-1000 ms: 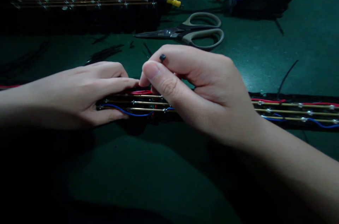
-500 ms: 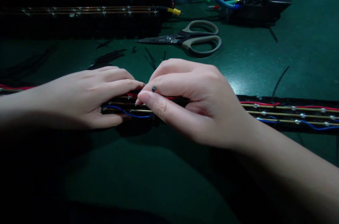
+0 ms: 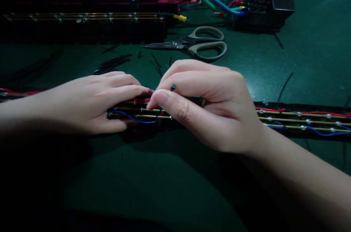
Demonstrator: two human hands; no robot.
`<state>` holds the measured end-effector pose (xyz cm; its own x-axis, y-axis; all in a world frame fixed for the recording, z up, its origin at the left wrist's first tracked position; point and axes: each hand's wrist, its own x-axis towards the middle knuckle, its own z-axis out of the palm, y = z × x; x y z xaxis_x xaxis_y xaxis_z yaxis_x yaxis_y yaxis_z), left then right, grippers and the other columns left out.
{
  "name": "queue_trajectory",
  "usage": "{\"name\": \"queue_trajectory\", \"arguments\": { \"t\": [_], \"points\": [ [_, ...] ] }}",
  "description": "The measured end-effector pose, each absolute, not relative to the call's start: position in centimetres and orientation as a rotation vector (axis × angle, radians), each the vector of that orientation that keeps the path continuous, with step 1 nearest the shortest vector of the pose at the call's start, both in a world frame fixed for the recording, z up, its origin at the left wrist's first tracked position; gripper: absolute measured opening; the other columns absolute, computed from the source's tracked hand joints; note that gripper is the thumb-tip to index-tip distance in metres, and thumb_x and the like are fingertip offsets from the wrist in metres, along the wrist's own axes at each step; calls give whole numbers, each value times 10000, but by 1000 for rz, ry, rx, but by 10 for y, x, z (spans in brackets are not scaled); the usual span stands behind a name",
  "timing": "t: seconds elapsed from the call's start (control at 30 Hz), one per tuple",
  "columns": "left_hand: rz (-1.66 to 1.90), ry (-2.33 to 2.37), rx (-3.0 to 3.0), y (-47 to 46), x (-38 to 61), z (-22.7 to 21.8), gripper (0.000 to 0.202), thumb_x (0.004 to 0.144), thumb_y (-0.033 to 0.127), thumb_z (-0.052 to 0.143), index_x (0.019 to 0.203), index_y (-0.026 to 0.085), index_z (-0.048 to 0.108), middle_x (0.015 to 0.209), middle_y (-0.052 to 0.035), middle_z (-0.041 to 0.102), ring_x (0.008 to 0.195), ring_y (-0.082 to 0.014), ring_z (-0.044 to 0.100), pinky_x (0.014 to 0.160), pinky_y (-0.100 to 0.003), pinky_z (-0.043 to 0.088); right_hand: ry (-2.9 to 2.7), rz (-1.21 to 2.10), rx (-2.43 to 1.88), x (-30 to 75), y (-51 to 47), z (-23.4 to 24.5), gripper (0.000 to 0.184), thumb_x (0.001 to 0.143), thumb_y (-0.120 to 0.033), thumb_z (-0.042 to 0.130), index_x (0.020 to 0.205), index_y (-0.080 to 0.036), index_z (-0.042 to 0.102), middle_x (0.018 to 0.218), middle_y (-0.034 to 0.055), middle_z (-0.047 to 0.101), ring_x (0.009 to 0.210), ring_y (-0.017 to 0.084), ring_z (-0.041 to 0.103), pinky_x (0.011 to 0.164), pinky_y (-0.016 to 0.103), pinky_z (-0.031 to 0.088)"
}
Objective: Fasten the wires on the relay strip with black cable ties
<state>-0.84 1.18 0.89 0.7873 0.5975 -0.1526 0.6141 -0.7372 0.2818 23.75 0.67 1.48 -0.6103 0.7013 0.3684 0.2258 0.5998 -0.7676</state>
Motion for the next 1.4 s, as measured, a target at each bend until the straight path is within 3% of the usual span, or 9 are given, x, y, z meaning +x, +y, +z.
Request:
{"name": "queue_trajectory", "arguments": {
  "t": [0.37,0.6,0.8,0.97,1.1,1.23,1.4],
  "points": [
    [-44,902,2672,13,-8,8,328,912,426,493,1180,238,520,1093,-48,601,983,-237,589,798,-361,483,-2150,769,-727,238,11,10,210,961,-210,546,889,-263,736,844,-12,690,799,125,634,720,260,537],
    [-41,905,2683,12,-7,8,330,920,443,484,1167,230,532,1077,-49,601,951,-233,587,775,-348,476,-2184,707,-761,234,12,7,163,941,-243,596,845,-236,728,833,-5,684,759,108,633,659,242,512],
    [-58,912,2692,12,-9,9,403,921,474,493,1231,219,531,1112,-68,609,975,-234,591,793,-342,476,-2208,646,-807,234,12,4,100,911,-249,642,916,-249,742,866,-1,702,764,118,646,644,244,499],
    [-51,907,2691,11,-8,8,433,934,461,481,1285,210,513,1139,-92,608,1019,-247,591,808,-346,483,-2101,803,-909,231,9,6,129,857,-241,710,980,-240,671,875,-2,675,710,122,625,602,255,509],
    [-33,910,2682,11,-8,8,394,931,434,491,1266,227,524,1140,-78,614,1022,-245,597,812,-350,484,-2038,869,-928,230,7,5,155,822,-248,747,884,-217,609,844,-4,643,695,113,619,582,247,507],
    [-40,900,2681,11,-9,8,393,923,429,503,1265,235,522,1127,-71,615,1019,-248,598,814,-354,490,-2182,915,-763,232,9,7,202,796,-156,745,712,-188,565,784,-14,670,692,85,622,579,203,484],
    [-42,906,2680,11,-9,8,421,911,416,511,1290,232,512,1130,-70,615,1025,-248,597,829,-358,492,-2361,945,-600,233,13,12,194,784,-93,718,677,-185,586,754,2,677,712,100,619,600,210,479]
  ]
}}
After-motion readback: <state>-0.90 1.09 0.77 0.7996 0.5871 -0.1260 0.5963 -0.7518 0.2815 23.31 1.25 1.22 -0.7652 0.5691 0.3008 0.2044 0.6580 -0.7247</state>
